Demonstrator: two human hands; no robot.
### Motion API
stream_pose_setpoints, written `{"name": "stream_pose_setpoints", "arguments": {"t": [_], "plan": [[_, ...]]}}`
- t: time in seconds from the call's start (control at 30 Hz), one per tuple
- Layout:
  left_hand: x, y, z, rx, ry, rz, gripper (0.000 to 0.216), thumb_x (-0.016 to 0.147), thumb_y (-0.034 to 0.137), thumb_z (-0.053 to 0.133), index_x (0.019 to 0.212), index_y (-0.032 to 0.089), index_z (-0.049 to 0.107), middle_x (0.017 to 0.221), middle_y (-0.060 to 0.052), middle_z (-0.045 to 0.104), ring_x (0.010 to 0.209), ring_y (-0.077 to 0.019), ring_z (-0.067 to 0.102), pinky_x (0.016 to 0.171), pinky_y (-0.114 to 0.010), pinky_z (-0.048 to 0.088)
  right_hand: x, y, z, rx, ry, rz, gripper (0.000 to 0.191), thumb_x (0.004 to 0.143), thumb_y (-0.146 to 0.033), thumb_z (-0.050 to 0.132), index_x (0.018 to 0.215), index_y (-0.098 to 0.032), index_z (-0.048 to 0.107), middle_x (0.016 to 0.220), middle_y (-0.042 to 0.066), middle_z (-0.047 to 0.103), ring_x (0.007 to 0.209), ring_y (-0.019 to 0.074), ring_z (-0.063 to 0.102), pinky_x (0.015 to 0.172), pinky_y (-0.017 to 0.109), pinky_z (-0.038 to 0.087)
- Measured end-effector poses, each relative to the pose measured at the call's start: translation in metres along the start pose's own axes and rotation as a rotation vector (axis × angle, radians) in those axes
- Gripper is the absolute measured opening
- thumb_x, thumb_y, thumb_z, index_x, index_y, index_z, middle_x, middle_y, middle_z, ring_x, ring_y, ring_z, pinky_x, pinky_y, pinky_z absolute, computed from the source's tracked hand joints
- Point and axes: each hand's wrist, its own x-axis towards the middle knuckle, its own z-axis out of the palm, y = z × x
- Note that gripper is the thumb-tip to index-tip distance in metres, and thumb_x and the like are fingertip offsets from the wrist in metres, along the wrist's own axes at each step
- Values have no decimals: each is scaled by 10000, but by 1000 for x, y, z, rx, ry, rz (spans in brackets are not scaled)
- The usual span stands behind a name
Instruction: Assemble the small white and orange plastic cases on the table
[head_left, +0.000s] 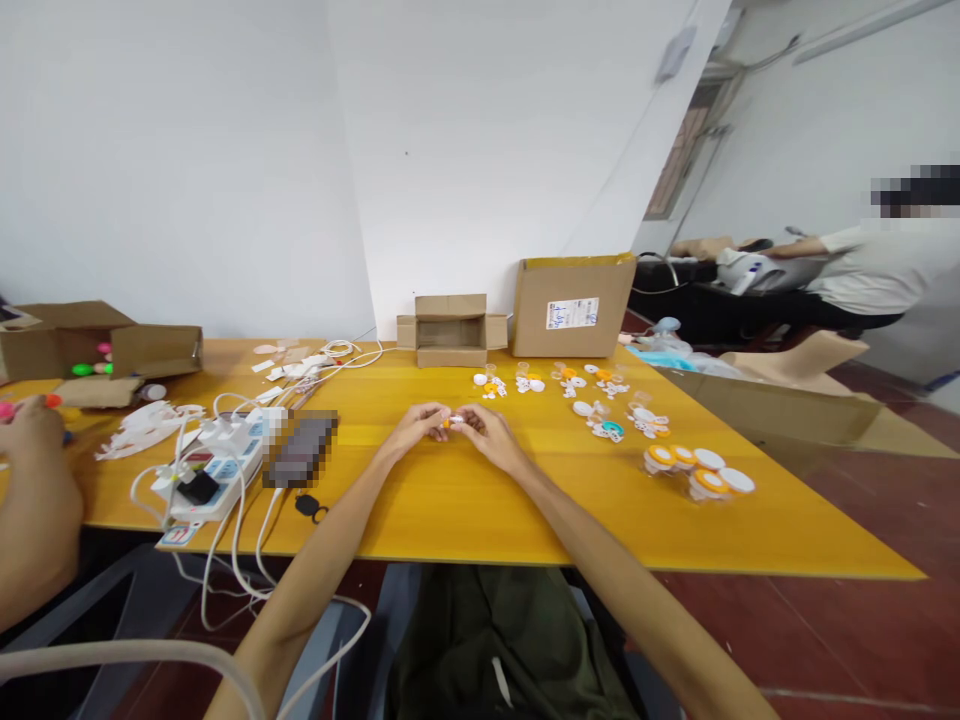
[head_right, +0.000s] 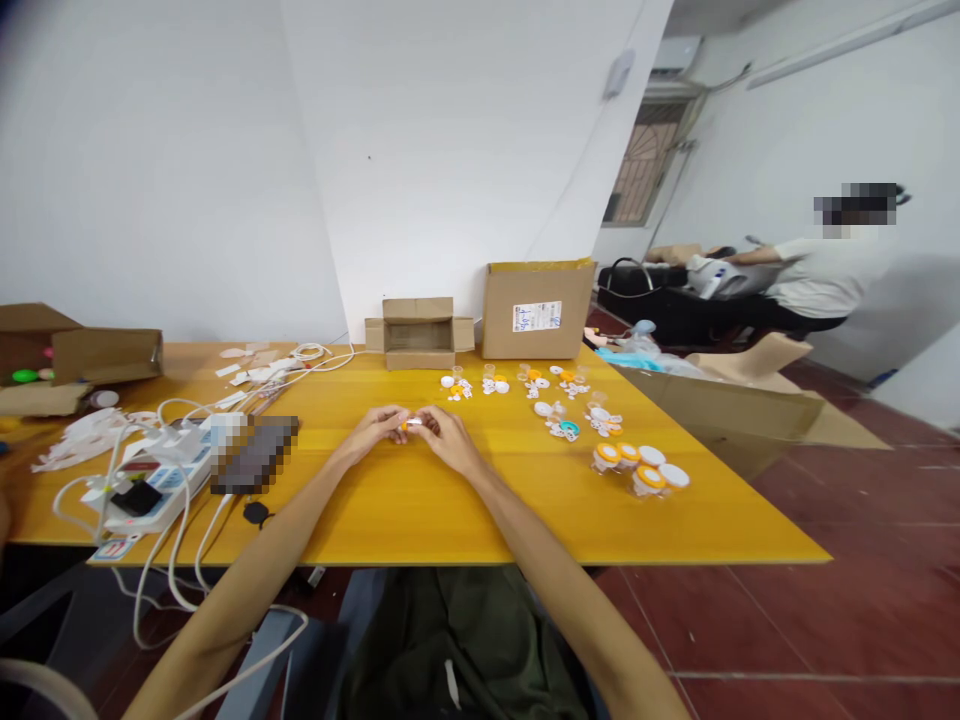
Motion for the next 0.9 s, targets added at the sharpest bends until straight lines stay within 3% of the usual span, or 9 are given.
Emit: {"name": "stream_pose_setpoints", "arguments": {"t": [0.2, 0.4, 0.57, 0.77, 0.9], "plan": [[-2, 5, 3, -24, 9, -26, 517, 706, 673, 722, 706, 170, 601, 565, 17, 617, 448, -88, 544, 485, -216, 414, -4, -4, -3, -156, -9, -195, 124, 925, -327, 588, 973, -261, 680, 911, 55, 685, 841, 216, 640, 777, 338, 536], [-2, 5, 4, 16, 37, -66, 487, 776, 646, 665, 693, 174, 584, 506, 28, 581, 393, -83, 503, 428, -210, 347, -6, -9, -4, -250, -30, -308, 197, 942, -207, 523, 1015, -294, 684, 1028, 69, 664, 957, 229, 633, 850, 357, 530], [0, 1, 2, 36, 63, -45, 461, 797, 626, 652, 703, 178, 593, 518, 30, 578, 417, -88, 521, 448, -215, 363, -3, -8, -1, -95, -15, -214, 122, 897, -315, 626, 993, -270, 685, 963, 49, 672, 884, 210, 637, 796, 332, 538], [-1, 2, 3, 13, 72, -9, 437, 766, 615, 688, 736, 187, 601, 566, 35, 592, 468, -93, 549, 488, -215, 403, 1, -2, 5, 80, 22, 54, 263, 866, -474, 634, 952, -228, 673, 885, 24, 695, 757, 176, 644, 704, 297, 530], [-1, 3, 3, 19, 74, -6, 460, 761, 635, 681, 720, 184, 599, 558, 33, 588, 446, -86, 525, 473, -215, 375, -1, 0, 5, 23, -16, 42, 243, 881, -464, 621, 897, -228, 676, 783, 5, 686, 705, 176, 625, 666, 289, 507]]}}
